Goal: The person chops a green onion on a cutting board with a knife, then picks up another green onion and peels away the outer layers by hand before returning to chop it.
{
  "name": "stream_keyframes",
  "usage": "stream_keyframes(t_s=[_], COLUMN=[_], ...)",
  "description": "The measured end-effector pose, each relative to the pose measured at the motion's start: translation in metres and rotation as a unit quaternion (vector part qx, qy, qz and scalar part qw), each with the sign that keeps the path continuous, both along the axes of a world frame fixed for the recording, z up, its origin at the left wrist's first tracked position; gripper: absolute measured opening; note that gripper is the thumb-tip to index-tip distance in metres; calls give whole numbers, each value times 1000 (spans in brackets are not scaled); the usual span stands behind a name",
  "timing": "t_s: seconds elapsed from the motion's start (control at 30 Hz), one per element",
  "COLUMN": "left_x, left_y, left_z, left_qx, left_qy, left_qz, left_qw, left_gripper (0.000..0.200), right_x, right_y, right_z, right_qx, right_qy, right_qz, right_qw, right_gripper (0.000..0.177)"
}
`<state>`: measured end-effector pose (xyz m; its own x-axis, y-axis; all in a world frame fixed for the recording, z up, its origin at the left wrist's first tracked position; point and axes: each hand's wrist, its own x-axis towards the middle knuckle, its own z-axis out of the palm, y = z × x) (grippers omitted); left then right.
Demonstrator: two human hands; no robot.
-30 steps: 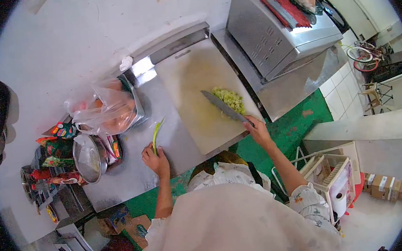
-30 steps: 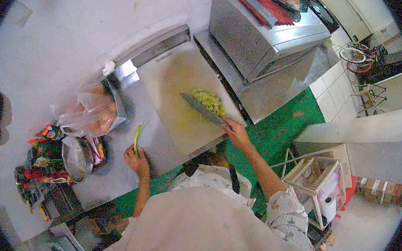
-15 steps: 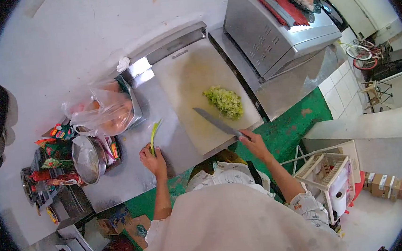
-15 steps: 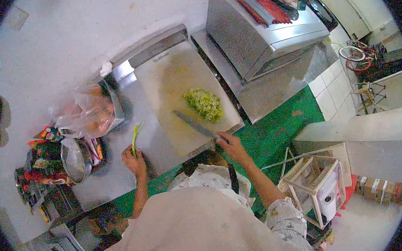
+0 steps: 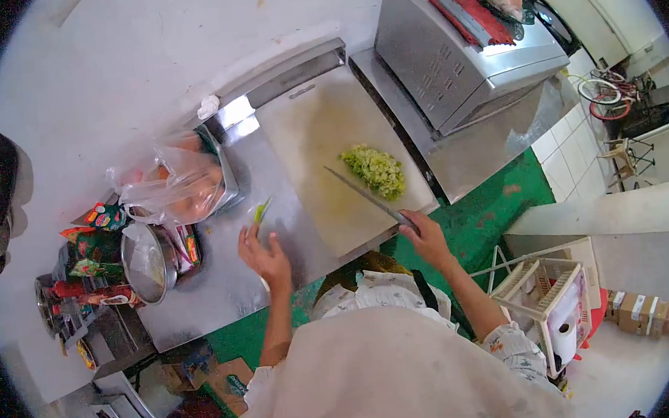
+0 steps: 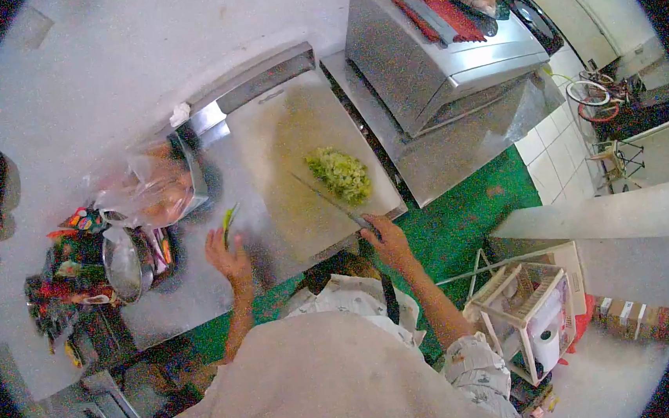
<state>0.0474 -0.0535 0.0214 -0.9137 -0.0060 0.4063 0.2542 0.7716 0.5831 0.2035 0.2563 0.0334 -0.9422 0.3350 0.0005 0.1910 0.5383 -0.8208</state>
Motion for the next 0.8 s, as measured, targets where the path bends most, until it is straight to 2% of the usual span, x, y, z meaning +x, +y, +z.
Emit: stream_keyframes(t_s=[0.07, 0.1, 0.17, 0.2, 0.27, 0.3, 0.37, 0.6, 0.67, 0.8], left_x=[9, 12, 21, 27, 38, 41, 44, 26, 12, -10], left_y=[31, 45, 70, 82, 105, 114, 127, 141, 139, 133], left_z=[32, 41, 52, 52, 52, 53, 55, 57, 50, 50], left_qx=[27, 26, -19, -19, -23, -23, -85, -95, -108, -155], left_qy=[-31, -30, -13, -12, -2, -1, 8, 7, 21, 15], left_qz=[-60, -60, -173, -173, -257, -257, -320, -334, -293, -290], left_qw=[997, 997, 985, 985, 966, 966, 944, 938, 950, 944], left_gripper=[49, 49, 58, 58, 66, 66, 66, 67, 68, 70], right_x=[-5, -7, -11, -13, -15, -15, -16, -7, -2, 8], right_y=[-15, -20, -28, -32, -37, -37, -37, -34, -31, -26], right_z=[47, 56, 65, 69, 72, 72, 72, 69, 70, 76], right_qx=[128, 127, 210, 210, 224, 224, 267, 297, 295, 276], right_qy=[-8, -7, 43, 43, 68, 69, 107, 115, 102, 104], right_qz=[-1, -1, -5, -6, -21, -21, -24, -40, -40, -42], right_qw=[992, 992, 977, 977, 972, 972, 957, 947, 949, 954], right_gripper=[37, 37, 42, 42, 46, 46, 48, 49, 49, 50])
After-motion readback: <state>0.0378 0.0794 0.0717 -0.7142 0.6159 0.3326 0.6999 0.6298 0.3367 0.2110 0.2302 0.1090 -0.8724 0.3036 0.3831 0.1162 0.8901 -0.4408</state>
